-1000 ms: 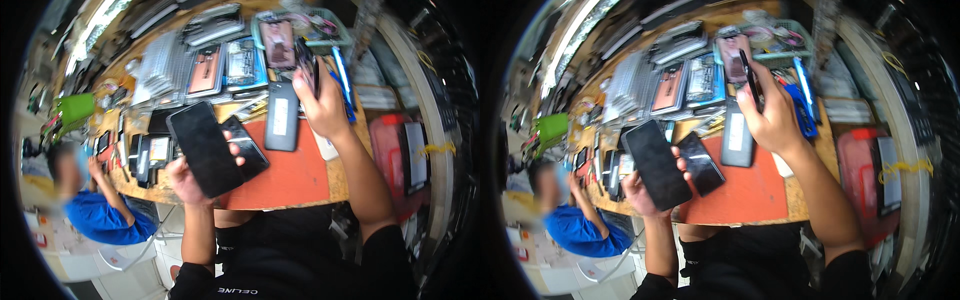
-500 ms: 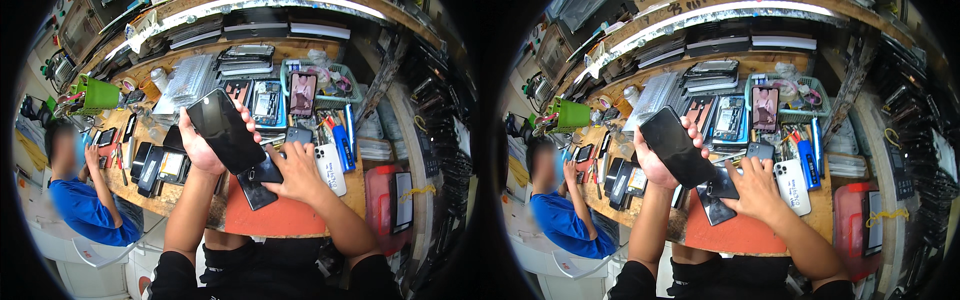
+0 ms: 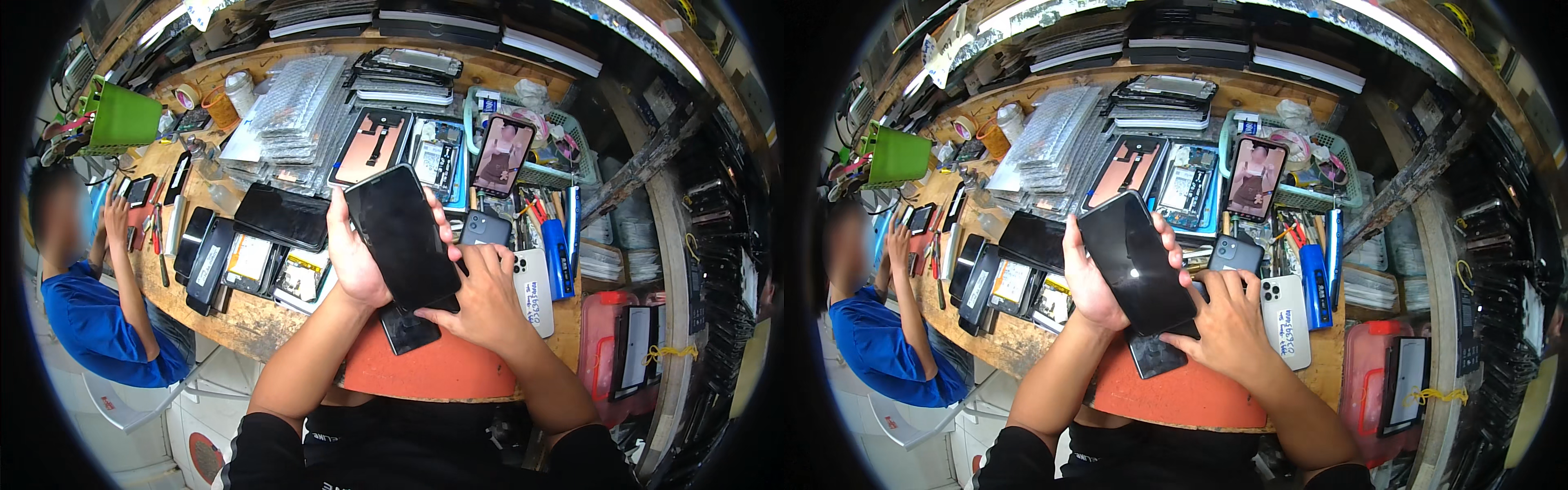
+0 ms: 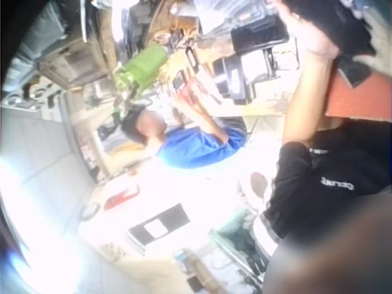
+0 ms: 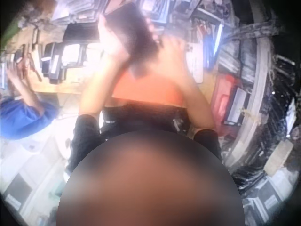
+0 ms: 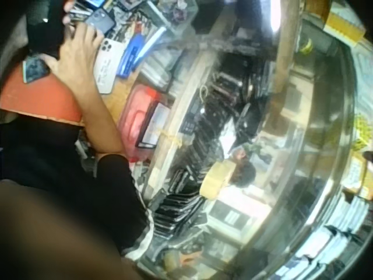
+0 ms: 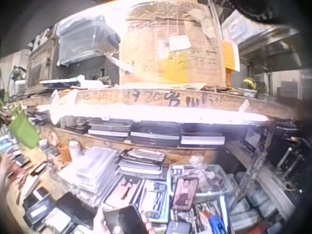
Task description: The person handles several smartphones on a cluttered workbench, turning them over and inspecting screens and backs. They use a screwdriver to remove screws from a phone and a plastic pry tool to separate the back cover, then set the device aside.
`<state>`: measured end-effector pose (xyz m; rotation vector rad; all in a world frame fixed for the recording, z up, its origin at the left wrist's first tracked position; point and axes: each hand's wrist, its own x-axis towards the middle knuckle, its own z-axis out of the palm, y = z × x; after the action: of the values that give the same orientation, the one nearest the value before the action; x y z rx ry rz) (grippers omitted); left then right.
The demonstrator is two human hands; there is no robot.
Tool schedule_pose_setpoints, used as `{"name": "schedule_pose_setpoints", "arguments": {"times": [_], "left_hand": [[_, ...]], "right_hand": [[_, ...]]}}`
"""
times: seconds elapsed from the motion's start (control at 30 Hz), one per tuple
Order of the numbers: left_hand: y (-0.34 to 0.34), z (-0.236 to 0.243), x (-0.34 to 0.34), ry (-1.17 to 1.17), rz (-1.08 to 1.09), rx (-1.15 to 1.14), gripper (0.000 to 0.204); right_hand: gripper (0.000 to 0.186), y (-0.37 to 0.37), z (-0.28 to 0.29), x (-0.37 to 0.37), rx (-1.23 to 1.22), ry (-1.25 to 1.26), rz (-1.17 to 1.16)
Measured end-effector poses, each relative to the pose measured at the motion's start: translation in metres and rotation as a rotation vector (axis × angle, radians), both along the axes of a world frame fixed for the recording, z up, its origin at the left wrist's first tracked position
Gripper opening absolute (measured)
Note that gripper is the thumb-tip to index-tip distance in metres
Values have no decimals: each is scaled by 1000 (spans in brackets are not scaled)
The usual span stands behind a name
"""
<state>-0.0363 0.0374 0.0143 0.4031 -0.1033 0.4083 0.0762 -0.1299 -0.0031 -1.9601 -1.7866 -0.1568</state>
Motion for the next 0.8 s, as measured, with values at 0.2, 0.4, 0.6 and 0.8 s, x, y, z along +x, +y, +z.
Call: {"name": "schedule_pose_setpoints", "arguments": {"times": [0.2, 0.4, 0.6, 0.8], "left_hand": [[-6, 3, 3, 17, -10, -40, 106], [49, 17, -26, -197, 267, 148, 97], [96, 16, -60, -273, 488, 273, 91], [107, 7, -64, -293, 493, 314, 93]], "right_hand": [[76, 1, 2, 0, -1, -30, 20], [80, -2, 0, -1, -12, -58, -10], [90, -3, 12, 2, -37, -1, -72], [86, -14, 27, -9, -284, 113, -314]]}}
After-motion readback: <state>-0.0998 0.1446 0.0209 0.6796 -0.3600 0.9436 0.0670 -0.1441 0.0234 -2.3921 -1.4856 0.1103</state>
